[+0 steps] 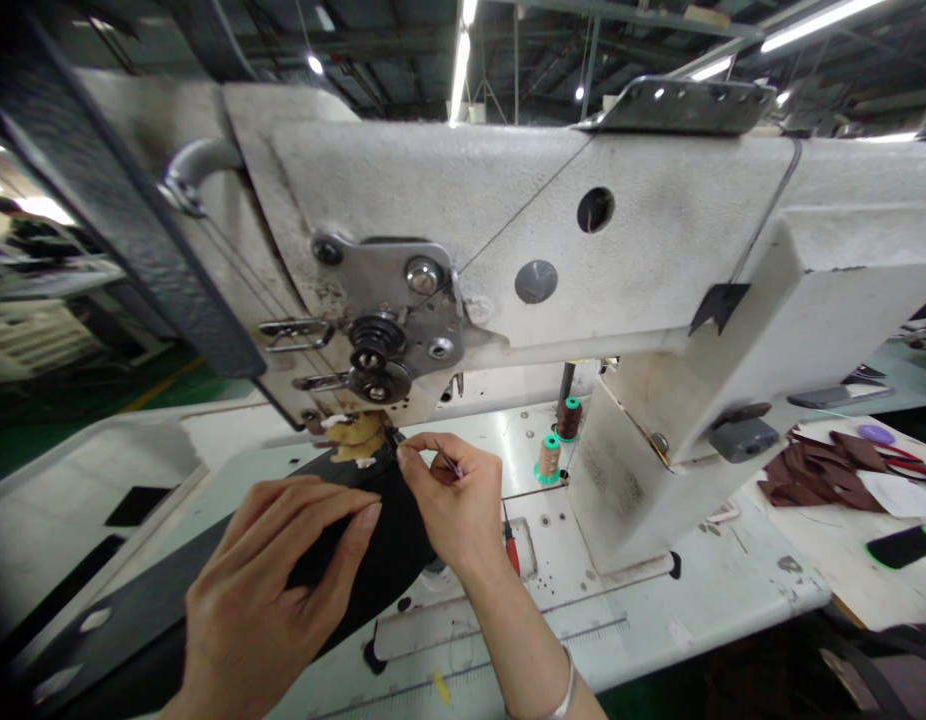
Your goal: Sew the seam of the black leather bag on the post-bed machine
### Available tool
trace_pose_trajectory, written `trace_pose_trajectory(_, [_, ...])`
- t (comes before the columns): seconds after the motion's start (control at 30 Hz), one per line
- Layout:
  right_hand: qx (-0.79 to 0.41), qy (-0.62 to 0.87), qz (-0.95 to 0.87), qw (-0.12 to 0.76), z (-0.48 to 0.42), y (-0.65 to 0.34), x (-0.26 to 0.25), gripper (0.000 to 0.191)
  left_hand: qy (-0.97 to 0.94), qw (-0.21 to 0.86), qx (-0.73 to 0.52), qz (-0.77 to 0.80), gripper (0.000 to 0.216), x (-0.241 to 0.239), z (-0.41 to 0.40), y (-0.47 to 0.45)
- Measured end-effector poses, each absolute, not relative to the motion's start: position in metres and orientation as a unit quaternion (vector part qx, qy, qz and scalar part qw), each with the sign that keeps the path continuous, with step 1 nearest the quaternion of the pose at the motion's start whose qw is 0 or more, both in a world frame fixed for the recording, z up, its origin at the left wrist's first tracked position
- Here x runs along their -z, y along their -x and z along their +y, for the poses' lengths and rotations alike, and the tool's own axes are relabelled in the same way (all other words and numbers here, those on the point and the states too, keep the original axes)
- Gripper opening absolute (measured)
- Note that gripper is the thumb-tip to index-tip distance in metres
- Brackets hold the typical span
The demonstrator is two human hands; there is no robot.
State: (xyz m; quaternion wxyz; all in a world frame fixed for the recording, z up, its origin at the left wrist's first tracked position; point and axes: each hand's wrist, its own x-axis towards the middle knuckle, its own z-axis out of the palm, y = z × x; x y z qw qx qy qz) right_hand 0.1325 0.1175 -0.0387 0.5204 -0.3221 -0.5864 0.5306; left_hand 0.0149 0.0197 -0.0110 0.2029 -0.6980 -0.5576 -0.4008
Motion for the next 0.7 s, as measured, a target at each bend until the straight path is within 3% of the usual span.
trace_pose_trajectory(0.7, [-0.526, 0.31, -0.585, 0.534, 0.1189, -0.1339, 0.041, 0.019, 0.693, 0.195, 0.402, -0.567, 0.021, 0.0121, 0.0188, -0.0129])
